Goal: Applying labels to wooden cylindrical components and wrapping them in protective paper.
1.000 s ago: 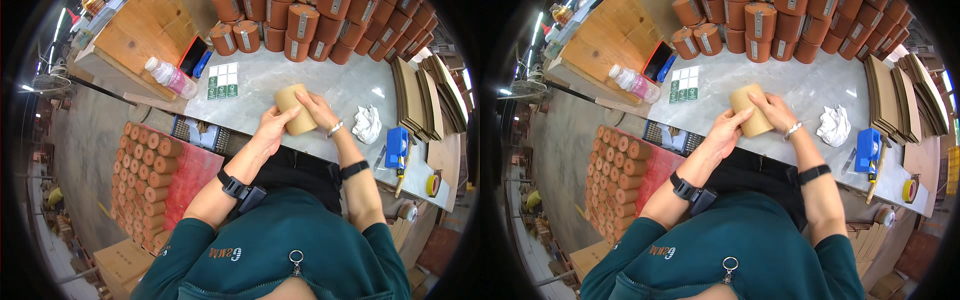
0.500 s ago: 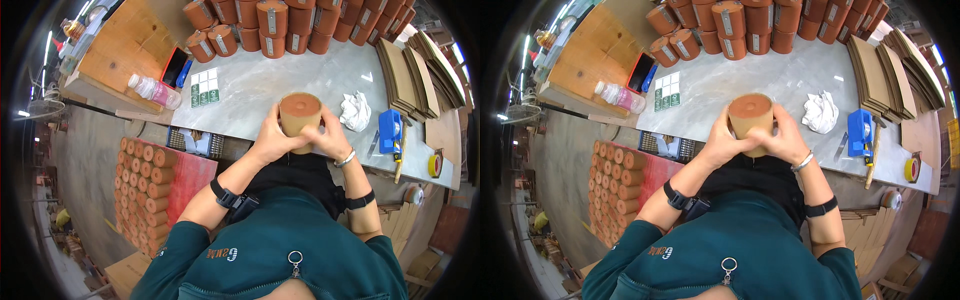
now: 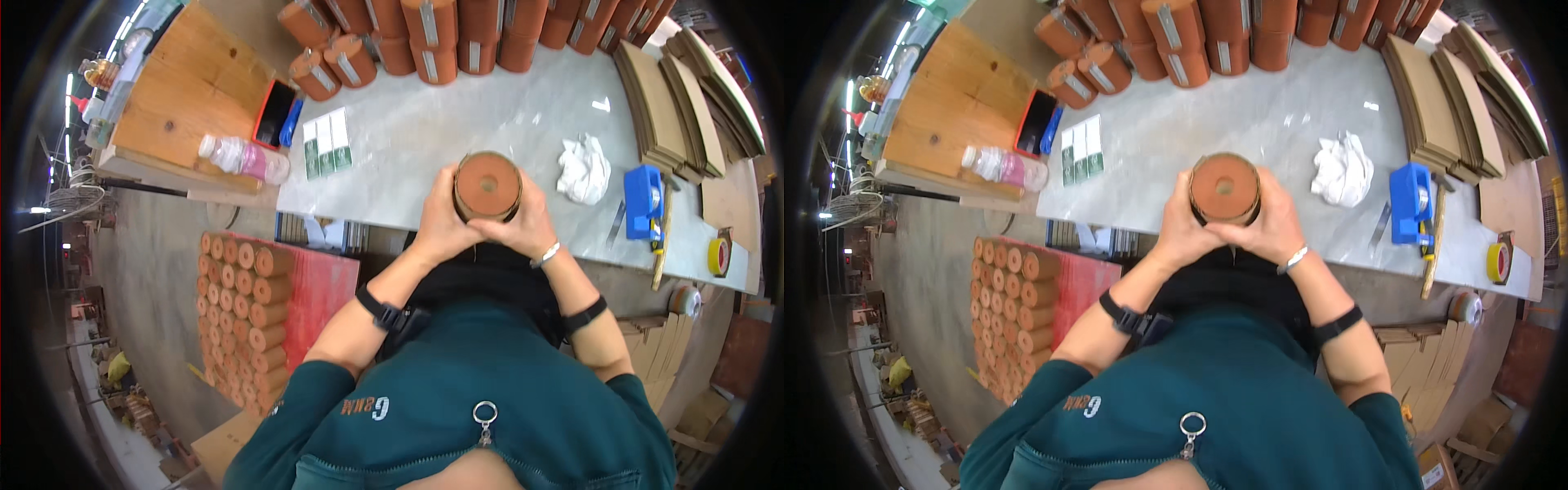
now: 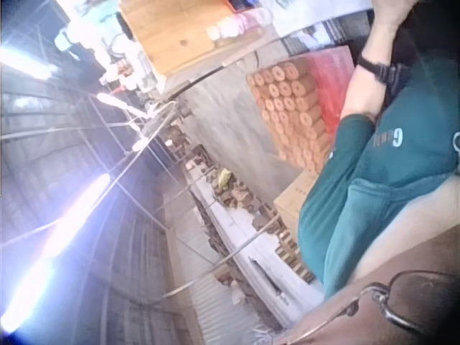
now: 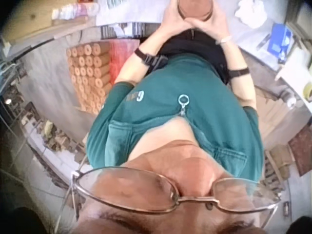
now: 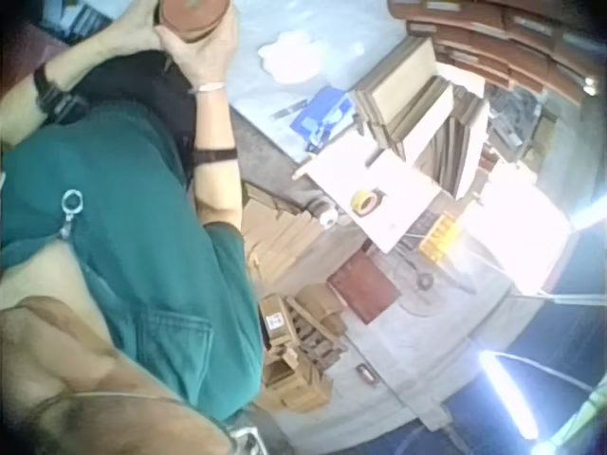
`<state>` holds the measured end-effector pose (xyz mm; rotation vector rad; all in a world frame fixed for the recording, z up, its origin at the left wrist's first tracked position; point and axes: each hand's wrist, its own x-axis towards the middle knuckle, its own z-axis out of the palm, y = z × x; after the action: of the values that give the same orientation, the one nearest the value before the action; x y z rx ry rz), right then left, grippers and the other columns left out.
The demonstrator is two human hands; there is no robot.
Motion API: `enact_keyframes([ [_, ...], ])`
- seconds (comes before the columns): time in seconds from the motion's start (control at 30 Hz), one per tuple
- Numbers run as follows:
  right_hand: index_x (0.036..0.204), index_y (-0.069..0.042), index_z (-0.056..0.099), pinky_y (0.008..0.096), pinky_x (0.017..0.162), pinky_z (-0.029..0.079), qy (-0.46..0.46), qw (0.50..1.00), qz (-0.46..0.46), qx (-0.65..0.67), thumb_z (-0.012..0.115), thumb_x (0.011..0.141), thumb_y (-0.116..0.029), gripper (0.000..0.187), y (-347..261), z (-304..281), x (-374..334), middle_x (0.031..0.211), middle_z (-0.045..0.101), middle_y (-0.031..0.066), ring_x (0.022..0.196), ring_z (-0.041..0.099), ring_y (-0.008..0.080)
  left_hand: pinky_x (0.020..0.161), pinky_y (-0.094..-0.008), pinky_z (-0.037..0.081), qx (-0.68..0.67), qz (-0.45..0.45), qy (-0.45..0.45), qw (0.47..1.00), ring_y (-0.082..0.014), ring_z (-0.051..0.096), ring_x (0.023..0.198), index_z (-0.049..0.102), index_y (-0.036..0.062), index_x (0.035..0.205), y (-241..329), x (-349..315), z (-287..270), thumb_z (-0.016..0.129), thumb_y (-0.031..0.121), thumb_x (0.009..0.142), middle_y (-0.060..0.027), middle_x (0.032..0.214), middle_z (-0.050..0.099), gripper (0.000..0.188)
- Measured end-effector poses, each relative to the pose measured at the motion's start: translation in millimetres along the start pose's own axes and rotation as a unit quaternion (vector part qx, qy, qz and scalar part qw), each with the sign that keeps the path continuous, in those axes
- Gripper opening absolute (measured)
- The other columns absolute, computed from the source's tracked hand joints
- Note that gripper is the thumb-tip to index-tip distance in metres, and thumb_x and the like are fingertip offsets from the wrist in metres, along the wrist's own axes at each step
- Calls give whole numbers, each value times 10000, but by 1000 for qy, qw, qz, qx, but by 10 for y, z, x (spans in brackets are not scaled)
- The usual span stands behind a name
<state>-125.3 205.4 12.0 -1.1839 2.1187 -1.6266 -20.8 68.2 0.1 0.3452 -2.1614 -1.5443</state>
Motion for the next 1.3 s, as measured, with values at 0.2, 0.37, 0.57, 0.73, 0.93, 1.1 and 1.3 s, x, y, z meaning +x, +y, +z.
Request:
enact_keyframes([
  [0.2, 1235, -16, 576, 388, 911, 521, 7, 998, -25, -52, 912, 611, -285, 759, -148, -1, 8, 1120, 643, 148, 1049, 648, 294, 944, -392, 497, 13, 8, 12, 1000, -293, 615, 1126, 468, 45, 1311, 51, -49, -8, 914, 258, 624, -152, 1202, 610, 846],
  [0.37, 1258, -6, 556, 392, 927, 515, 18, 1000, -11, -16, 911, 615, -295, 788, 35, 39, -89, 1145, 636, 152, 1064, 643, 302, 962, -377, 492, 9, -7, -53, 999, -255, 614, 1138, 490, 45, 1317, -1, 2, -46, 918, 249, 629, -126, 1227, 617, 836],
  [0.57, 1340, 15, 500, 378, 970, 491, -11, 1000, 3, 17, 898, 644, -300, 861, -13, -87, -158, 1240, 618, 177, 1149, 617, 288, 984, -435, 475, 29, -9, -66, 997, -348, 616, 1130, 503, 50, 1321, 26, 0, -69, 907, 259, 617, -164, 1246, 605, 838],
  [0.73, 1425, 57, 423, 348, 1041, 429, -114, 945, 185, 243, 545, 961, -545, 769, -246, -504, -332, 1299, 594, 167, 1195, 566, 240, 1048, -649, 326, 319, 321, -53, 890, -281, 572, 1232, 532, 108, 1312, 220, 117, -208, 876, 267, 600, -59, 1294, 604, 806],
  [0.93, 1367, 92, 473, 305, 928, 484, -129, 949, 220, 187, 542, 978, -496, 709, -402, -499, -343, 1170, 630, 150, 1052, 602, 183, 1105, -655, 223, 411, 453, -97, 785, -221, 565, 1260, 625, 210, 1195, 393, 273, -288, 717, 200, 777, 25, 1302, 619, 428],
  [1.1, 1356, 93, 478, 312, 913, 488, -78, 965, 143, 203, 686, 905, -321, 646, -318, -442, -526, 1150, 639, 156, 1048, 600, 171, 1137, -641, 210, 415, 520, -111, 738, -156, 558, 1268, 636, 263, 1124, 486, 264, -266, 615, 210, 877, 87, 1283, 620, 253],
  [1.3, 1372, 83, 466, 318, 937, 482, 10, 974, 93, 207, 712, 884, -264, 647, -371, -486, -703, 1180, 638, 161, 1088, 597, 176, 1158, -612, 210, 399, 554, -113, 722, -141, 553, 1274, 624, 287, 1154, 577, 282, -119, 626, 237, 888, 98, 1297, 612, 271],
])
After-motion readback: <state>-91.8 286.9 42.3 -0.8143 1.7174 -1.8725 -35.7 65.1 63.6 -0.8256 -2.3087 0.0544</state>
